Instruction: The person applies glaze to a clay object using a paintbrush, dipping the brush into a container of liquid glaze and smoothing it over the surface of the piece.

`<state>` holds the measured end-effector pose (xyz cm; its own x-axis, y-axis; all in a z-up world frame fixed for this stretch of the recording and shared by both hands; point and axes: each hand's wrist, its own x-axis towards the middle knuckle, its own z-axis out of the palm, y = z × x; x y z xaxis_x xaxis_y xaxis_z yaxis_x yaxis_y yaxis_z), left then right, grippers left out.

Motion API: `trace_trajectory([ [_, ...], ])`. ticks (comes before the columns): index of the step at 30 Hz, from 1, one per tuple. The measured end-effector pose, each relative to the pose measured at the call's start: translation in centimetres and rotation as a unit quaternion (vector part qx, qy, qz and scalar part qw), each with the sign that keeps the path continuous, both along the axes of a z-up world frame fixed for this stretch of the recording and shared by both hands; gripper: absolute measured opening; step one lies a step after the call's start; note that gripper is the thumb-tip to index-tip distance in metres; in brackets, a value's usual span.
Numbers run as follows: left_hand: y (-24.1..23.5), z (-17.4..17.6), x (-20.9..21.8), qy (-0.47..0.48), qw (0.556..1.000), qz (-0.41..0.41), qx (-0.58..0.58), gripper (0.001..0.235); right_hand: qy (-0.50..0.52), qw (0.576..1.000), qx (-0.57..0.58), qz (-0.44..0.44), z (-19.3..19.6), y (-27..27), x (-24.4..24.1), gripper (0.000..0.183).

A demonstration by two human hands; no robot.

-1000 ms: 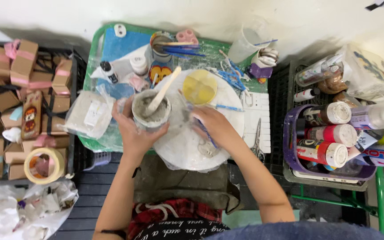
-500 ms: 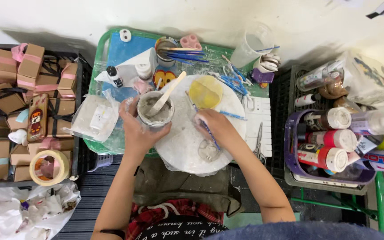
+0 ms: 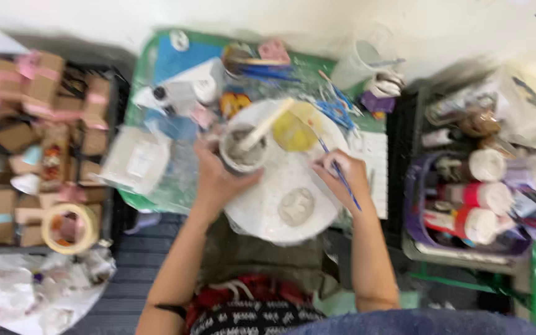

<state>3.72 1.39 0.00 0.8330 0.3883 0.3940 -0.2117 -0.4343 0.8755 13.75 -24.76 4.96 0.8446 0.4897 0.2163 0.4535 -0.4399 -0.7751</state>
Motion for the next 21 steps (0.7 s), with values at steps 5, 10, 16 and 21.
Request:
trace_trajectory([
  [5,1.2,1.6,-0.8,-0.050,0.998,-0.046,-0.016,0.129,0.125,0.991,0.014,-0.039,-0.2,-0.1,-0.6,0.030],
  [10,0.5,3.4,-5.3,0.042,0.989,0.106,0.090,0.104,0.075,0.994,0.076,-0.018,-0.4,-1.5,-1.5,0.029],
  [16,-2.4,3.6,-7.0,0.043,0.964,0.036,0.260,0.030,0.018,0.997,0.065,-0.046,-1.4,-1.8,-2.4,0.039],
  [21,-3.9,3.2,-4.6,0.075,0.929,0.058,0.357,0.021,0.021,0.980,0.171,-0.102,-1.8,-1.9,-2.2,0.040],
])
